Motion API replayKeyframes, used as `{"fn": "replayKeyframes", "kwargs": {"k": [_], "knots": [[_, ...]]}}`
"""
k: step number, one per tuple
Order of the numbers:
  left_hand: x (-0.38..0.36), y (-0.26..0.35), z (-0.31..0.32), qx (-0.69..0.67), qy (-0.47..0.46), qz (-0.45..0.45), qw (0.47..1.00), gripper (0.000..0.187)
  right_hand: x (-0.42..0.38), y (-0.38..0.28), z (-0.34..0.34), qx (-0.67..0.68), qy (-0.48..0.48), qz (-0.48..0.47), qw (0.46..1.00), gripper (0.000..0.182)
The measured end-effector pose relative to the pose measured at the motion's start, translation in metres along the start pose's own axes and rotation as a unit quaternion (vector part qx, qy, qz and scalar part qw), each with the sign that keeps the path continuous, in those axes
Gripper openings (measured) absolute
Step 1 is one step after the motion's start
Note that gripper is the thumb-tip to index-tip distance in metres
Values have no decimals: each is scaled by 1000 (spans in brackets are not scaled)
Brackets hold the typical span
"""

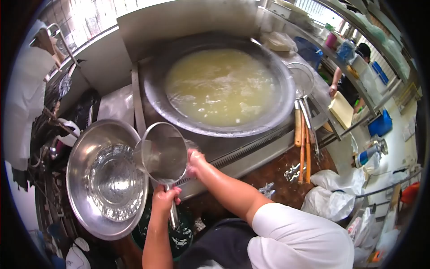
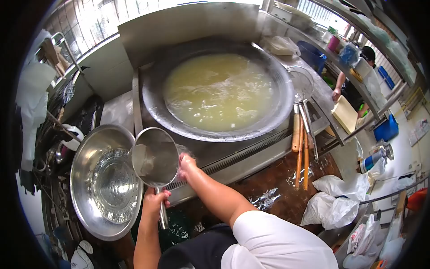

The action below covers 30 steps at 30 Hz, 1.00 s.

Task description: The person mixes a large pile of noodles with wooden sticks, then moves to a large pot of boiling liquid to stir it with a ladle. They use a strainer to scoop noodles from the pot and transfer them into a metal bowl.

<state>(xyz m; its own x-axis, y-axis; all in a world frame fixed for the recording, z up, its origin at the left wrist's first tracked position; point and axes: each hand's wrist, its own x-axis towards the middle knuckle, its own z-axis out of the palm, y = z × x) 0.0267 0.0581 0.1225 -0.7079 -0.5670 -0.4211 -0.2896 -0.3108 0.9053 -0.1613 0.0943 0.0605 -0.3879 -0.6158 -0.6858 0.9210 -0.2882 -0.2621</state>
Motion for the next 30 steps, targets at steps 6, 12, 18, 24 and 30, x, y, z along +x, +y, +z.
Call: {"fn": "replayKeyframes", "kwargs": {"k": [6, 12, 18, 24, 30], "knots": [[4, 10, -46, -305, -91, -70, 945, 26, -17, -18, -22, -299, 9, -98, 949, 24], [1, 4, -139, -283, 7, 9, 959, 21, -118, -79, -92, -440, 59, -117, 888, 22], [21, -7, -237, -174, 108, -59, 977, 20, -193, -150, -197, -527, 181, -332, 761, 14], [47, -66, -294, -178, 131, -131, 966, 25, -255, -192, -227, -680, 357, -467, 438, 16], [51, -105, -334, -139, 87, -183, 969, 27, -277, -226, -261, -678, 470, -392, 407, 18]]}}
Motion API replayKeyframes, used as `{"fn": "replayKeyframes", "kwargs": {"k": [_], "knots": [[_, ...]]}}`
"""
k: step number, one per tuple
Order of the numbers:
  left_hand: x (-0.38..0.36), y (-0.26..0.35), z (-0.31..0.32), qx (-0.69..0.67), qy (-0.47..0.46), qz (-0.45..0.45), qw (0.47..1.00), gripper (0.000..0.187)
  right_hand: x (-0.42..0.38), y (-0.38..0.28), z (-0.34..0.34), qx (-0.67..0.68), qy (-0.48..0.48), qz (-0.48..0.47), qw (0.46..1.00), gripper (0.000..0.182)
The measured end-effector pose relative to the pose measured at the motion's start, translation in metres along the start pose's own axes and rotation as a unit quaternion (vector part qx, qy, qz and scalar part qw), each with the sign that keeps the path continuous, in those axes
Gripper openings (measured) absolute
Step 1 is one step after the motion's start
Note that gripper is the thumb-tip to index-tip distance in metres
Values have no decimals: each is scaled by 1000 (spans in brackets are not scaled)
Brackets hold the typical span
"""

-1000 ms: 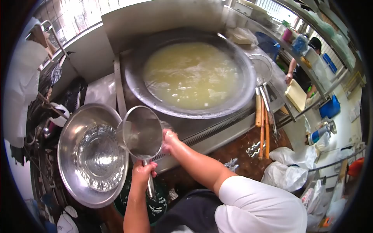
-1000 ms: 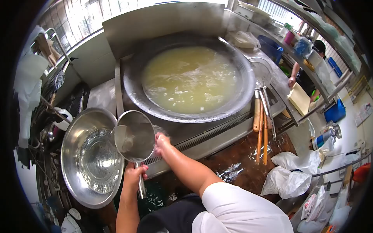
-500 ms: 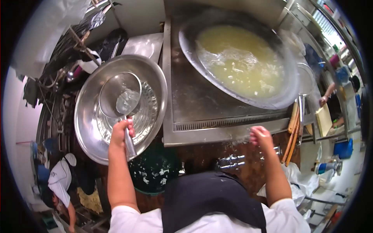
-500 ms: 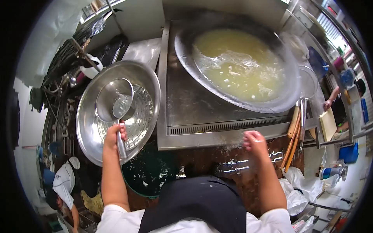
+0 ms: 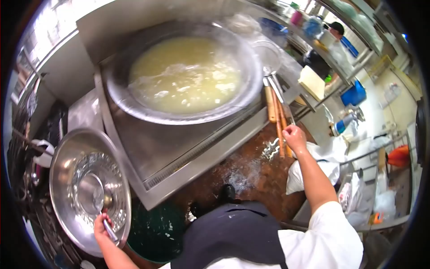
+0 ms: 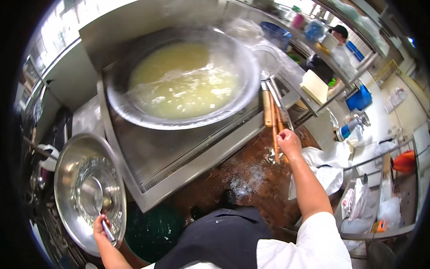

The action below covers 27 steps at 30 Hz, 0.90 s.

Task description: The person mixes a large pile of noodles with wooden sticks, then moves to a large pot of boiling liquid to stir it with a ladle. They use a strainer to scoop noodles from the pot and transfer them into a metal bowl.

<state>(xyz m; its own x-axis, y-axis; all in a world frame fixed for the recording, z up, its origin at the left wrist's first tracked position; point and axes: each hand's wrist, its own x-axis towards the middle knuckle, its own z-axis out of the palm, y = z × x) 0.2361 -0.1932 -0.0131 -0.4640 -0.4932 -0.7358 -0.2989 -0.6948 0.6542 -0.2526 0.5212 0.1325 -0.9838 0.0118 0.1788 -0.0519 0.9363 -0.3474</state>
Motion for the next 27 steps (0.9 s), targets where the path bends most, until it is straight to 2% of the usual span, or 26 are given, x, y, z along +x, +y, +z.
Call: {"fn": "replayKeyframes", "kwargs": {"k": [1, 3, 5, 6, 7, 8, 9, 10, 12, 13, 14, 15, 16, 17, 18, 19, 21, 22, 23, 25, 27], "knots": [[-3, 3, 3, 55, 19, -10, 998, 18, 3, 2, -1, 0, -19, 24, 1000, 18], [-8, 11, 4, 133, 47, -27, 990, 16, 17, 19, 8, -21, -18, 8, 1000, 19], [11, 8, -26, 198, 119, -31, 973, 19, 34, 28, 13, -43, -5, -8, 999, 20], [-7, 24, -8, 299, 211, -87, 927, 31, 39, 19, 8, -44, 9, -3, 999, 21], [-8, 25, -2, 300, 209, -84, 927, 31, 52, 23, 11, -44, 15, -2, 999, 24], [-11, 24, 5, 407, 294, 54, 863, 35, 66, 26, 14, -55, 11, 5, 998, 27], [-12, 22, 14, 495, 369, 189, 764, 41, 82, 30, 17, -65, 7, 11, 998, 30], [-18, 17, 36, 492, 371, 193, 764, 41, 98, 36, 23, -103, 20, 22, 994, 33], [-65, -1, 146, 492, 380, 490, 612, 44, 131, 58, 29, -69, 13, 60, 996, 45], [-76, -18, 198, 482, 335, 532, 611, 36, 146, 71, 33, -35, 6, 95, 995, 50], [-91, -39, 261, 418, 225, 536, 698, 31, 163, 93, 39, 22, -58, 144, 988, 56], [-115, -56, 333, 394, 107, 499, 765, 25, 182, 129, 54, 79, -122, 192, 971, 62], [-127, -79, 392, 382, 40, 430, 817, 21, 206, 195, 109, 218, -176, 236, 931, 62], [-142, -95, 452, 432, -28, 413, 801, 22, 183, 162, 61, 331, -260, 376, 826, 62], [-139, -112, 498, 402, -119, 338, 843, 26, 185, 185, 68, 411, -305, 392, 765, 60], [-138, -126, 546, 405, -169, 348, 828, 31, 188, 205, 71, 485, -343, 401, 697, 59], [-111, -163, 621, 335, -271, 295, 853, 41, 182, 212, 71, 481, -388, 383, 687, 59], [-92, -180, 655, 349, -298, 324, 827, 45, 181, 213, 69, 489, -434, 375, 658, 57], [-75, -193, 686, 362, -325, 354, 799, 49, 177, 210, 72, 458, -460, 365, 667, 58], [-55, -211, 744, 370, -342, 338, 795, 56, 167, 214, 92, 473, -475, 345, 657, 56], [-35, -225, 784, 396, -345, 263, 809, 60, 156, 183, 74, 517, -469, 376, 610, 49]]}}
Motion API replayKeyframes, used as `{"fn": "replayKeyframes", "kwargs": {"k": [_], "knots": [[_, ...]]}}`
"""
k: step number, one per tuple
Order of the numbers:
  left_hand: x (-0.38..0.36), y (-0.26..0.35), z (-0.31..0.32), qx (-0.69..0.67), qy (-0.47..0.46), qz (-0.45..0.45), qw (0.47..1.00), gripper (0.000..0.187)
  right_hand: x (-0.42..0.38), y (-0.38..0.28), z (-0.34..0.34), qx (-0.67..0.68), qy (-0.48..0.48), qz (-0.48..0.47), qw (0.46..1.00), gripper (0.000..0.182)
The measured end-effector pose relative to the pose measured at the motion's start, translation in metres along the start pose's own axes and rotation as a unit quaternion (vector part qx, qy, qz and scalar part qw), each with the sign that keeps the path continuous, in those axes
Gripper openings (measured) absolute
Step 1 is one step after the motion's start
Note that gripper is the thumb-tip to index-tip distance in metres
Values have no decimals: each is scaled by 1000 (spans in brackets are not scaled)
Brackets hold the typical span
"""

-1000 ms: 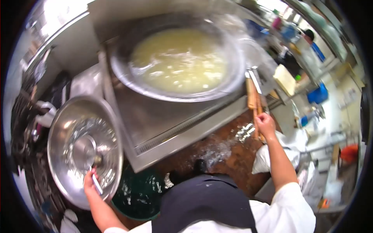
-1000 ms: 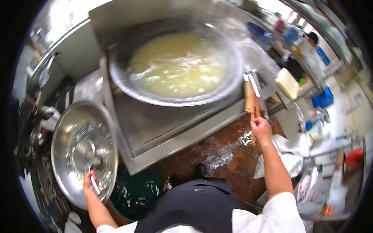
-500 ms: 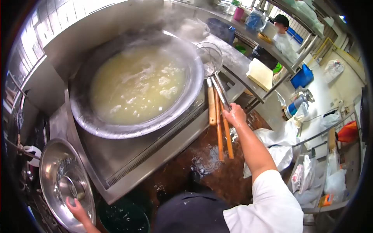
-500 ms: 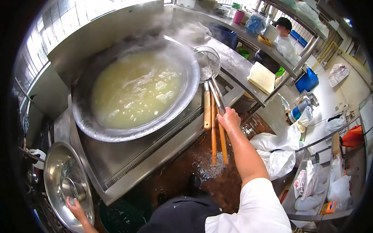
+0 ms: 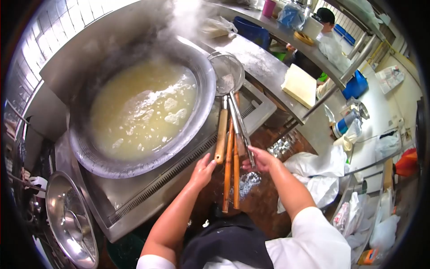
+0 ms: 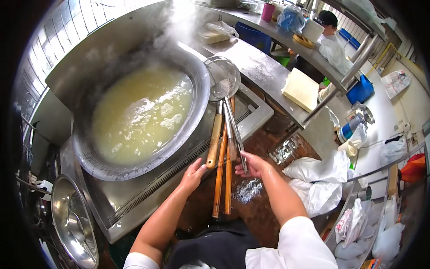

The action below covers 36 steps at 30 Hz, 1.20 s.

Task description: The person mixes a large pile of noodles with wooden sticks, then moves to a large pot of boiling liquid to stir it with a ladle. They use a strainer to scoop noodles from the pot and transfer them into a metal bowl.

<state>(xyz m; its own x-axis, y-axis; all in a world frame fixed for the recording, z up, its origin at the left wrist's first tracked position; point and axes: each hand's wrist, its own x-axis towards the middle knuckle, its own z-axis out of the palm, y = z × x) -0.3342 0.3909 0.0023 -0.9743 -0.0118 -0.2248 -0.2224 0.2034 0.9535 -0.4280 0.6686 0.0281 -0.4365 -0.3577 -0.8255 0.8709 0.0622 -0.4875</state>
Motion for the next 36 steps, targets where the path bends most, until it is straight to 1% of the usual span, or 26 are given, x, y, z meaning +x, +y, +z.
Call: {"fn": "replayKeyframes", "kwargs": {"k": [2, 4, 5, 6, 7, 8, 9, 10, 11, 12, 14, 16, 17, 18, 19, 21, 22, 23, 24, 27, 28, 30, 32, 33, 34, 36], "knots": [[19, 7, 15, -57, -20, -43, 997, 63, -9, 1, 15, -16, 74, -66, 995, 35], [20, 18, 27, -160, -63, -58, 983, 64, -33, -6, 31, -156, 93, -148, 972, 31], [20, 19, 29, -156, -96, -27, 983, 63, -34, -9, 34, -157, 86, -144, 973, 31], [16, 24, 34, -154, -93, -35, 983, 63, -34, -11, 37, -234, 73, -198, 949, 35], [8, 38, 38, -164, -58, -62, 983, 57, -39, -12, 41, -304, 61, -253, 916, 39], [3, 55, 38, -173, -24, -82, 981, 51, -42, -14, 53, -350, 153, -349, 856, 42], [-3, 76, 34, -198, -36, -113, 973, 46, -43, -22, 63, -394, 239, -385, 799, 38], [5, 65, 34, -197, -39, -109, 974, 46, -44, -29, 67, -434, 325, -414, 731, 37], [16, 43, 33, -216, -64, -103, 969, 43, -15, -24, 54, -425, 366, -421, 713, 45], [21, 29, 34, -237, -88, -97, 963, 41, -5, -26, 56, -459, 358, -349, 734, 63], [20, 25, 35, -226, -62, -61, 970, 36, 17, -24, 61, -492, 360, -353, 710, 68], [21, 27, 31, -99, -96, -95, 986, 40, 26, -35, 62, -476, 342, -353, 729, 65], [16, 26, 32, -19, -79, -111, 990, 40, 28, -44, 59, -488, 327, -333, 737, 61], [10, 28, 30, -20, -78, -113, 990, 40, 31, -50, 54, -500, 312, -312, 745, 56], [6, 28, 28, 66, -50, -93, 992, 44, 25, -60, 46, -551, 324, -314, 702, 45], [-2, 27, 28, 180, 32, -69, 981, 54, -25, -93, 40, -579, 341, -319, 668, 30], [-6, 28, 26, 176, 35, -68, 981, 54, -50, -114, 35, -620, 373, -307, 619, 26], [-11, 31, 22, 205, 11, -76, 976, 54, -74, -130, 24, -619, 354, -369, 596, 23], [-15, 33, 17, 234, -15, -81, 969, 54, -91, -152, 19, -623, 353, -347, 606, 22], [-26, 31, 8, 213, -3, -65, 975, 57, -152, -181, 26, -679, 381, -303, 550, 26], [-27, 23, 5, 211, -3, -63, 975, 57, -169, -181, 26, -679, 382, -303, 549, 26], [-27, 4, 1, 191, 15, -72, 979, 59, -203, -176, 30, -688, 428, -330, 484, 33], [-33, 7, -3, 181, 18, -73, 981, 57, -235, -165, 37, -691, 452, -319, 466, 36], [-35, 13, -6, 153, -16, -85, 984, 58, -248, -158, 40, -691, 475, -308, 449, 39], [-40, 18, -9, 126, -50, -96, 986, 58, -259, -151, 39, -674, 481, -328, 454, 40], [-50, 15, -12, 142, -31, -88, 985, 58, -280, -138, 21, -657, 465, -394, 444, 42]]}}
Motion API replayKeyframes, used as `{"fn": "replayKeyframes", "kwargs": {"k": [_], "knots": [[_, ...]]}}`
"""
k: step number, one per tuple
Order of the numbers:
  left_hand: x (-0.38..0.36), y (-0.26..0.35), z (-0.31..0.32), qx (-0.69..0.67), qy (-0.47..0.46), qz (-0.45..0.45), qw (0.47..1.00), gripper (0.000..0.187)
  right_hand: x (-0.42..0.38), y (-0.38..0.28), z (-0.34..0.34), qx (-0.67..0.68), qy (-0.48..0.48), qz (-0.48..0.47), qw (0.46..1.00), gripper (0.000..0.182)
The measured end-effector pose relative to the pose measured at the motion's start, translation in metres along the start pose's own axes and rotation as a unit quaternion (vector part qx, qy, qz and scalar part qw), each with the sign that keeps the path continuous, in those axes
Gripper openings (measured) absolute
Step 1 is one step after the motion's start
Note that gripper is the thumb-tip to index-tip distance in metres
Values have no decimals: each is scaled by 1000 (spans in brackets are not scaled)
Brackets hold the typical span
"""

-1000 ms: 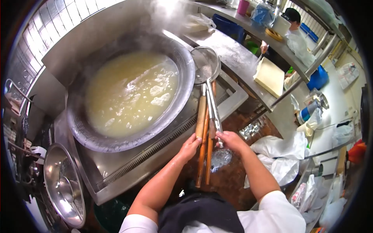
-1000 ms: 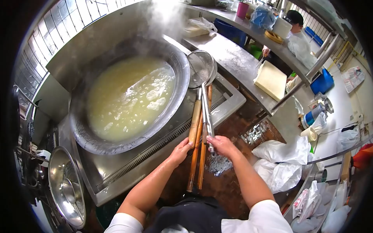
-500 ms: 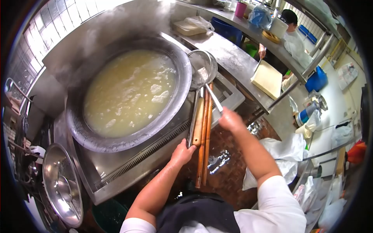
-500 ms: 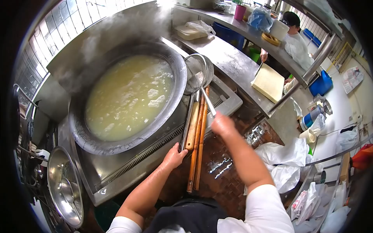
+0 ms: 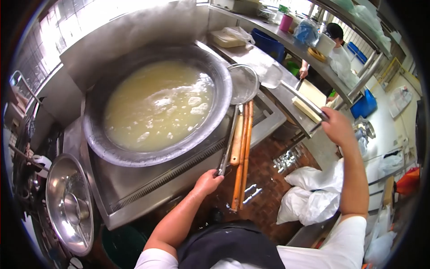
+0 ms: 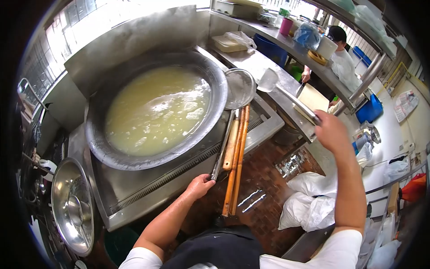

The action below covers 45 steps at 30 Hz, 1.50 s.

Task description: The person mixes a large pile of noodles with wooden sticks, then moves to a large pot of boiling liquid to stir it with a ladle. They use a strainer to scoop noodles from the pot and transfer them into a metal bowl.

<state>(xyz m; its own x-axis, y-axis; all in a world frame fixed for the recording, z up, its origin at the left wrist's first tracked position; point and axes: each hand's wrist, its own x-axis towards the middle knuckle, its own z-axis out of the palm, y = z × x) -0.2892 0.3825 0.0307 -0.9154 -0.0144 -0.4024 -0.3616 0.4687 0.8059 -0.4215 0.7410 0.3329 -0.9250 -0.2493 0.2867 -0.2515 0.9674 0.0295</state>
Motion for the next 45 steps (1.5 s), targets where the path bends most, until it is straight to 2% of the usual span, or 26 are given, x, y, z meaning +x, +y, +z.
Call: {"fn": "replayKeyframes", "kwargs": {"k": [1, 4, 6, 8, 9, 10, 11, 12, 14, 15, 16, 17, 18, 20, 21, 26, 29, 32, 34, 36, 39, 41, 43, 45], "knots": [[-10, 0, -5, 3, -2, -1, 1000, 58, -8, 8, -6, 19, 27, -42, 999, 43], [-44, -34, -18, -13, -4, 8, 1000, 59, -33, -28, -73, 254, -84, 100, 958, 50], [-84, -65, -33, -26, -22, 15, 999, 57, -46, -58, -106, 327, -130, 103, 930, 50], [-130, -104, -42, -45, -7, -7, 999, 57, -48, -68, -116, 270, -133, 40, 953, 43], [-155, -118, -47, -48, -7, -28, 998, 56, -45, -82, -118, 269, -133, 37, 953, 43], [-179, -136, -53, -51, -7, -47, 998, 55, -40, -104, -119, 149, -80, -87, 982, 39], [-201, -163, -52, -77, 8, -53, 996, 53, -37, -127, -122, 23, -24, -207, 978, 34], [-221, -190, -52, -104, 22, -59, 993, 52, -34, -158, -127, 22, -24, -208, 978, 34], [-264, -215, -66, -156, 52, -107, 981, 50, -27, -223, -135, 96, -184, -136, 969, 30], [-279, -239, -66, -179, 100, -113, 972, 43, -22, -243, -134, 94, -184, -139, 969, 30], [-291, -249, -76, -184, 101, -113, 971, 43, -16, -262, -128, 61, -183, -212, 958, 30], [-305, -259, -85, -261, 166, -123, 943, 37, -12, -282, -125, 27, -182, -284, 941, 31], [-317, -266, -94, -335, 229, -132, 904, 31, -8, -308, -128, 23, -182, -287, 940, 31], [-332, -272, -125, -325, 300, -157, 883, 20, -4, -366, -132, -17, -335, -132, 933, 31], [-335, -273, -140, -331, 326, -148, 873, 20, -2, -388, -131, -20, -331, -135, 934, 31], [-317, -314, -186, -342, 380, -98, 853, 30, 31, -450, -81, -56, -402, -163, 899, 30], [-300, -326, -198, -414, 365, -112, 826, 33, 53, -468, -44, -22, -426, -160, 890, 30], [-295, -323, -201, -497, 333, -107, 794, 31, 86, -486, 15, -68, -462, -202, 861, 25], [-292, -328, -195, -478, 341, -98, 804, 32, 106, -500, 75, -90, -429, -181, 880, 28], [-294, -334, -191, -460, 340, -89, 816, 33, 121, -519, 119, -116, -308, -214, 920, 26], [-291, -324, -192, -466, 346, -122, 805, 33, 180, -556, 153, -120, -311, -196, 922, 25], [-294, -325, -187, -455, 379, -129, 795, 40, 192, -570, 172, -127, -327, -190, 917, 26], [-294, -324, -191, -464, 383, -147, 785, 38, 204, -580, 186, -75, -279, -139, 947, 25], [-295, -320, -192, -486, 375, -171, 771, 38, 221, -577, 221, -52, -257, -134, 956, 26]]}}
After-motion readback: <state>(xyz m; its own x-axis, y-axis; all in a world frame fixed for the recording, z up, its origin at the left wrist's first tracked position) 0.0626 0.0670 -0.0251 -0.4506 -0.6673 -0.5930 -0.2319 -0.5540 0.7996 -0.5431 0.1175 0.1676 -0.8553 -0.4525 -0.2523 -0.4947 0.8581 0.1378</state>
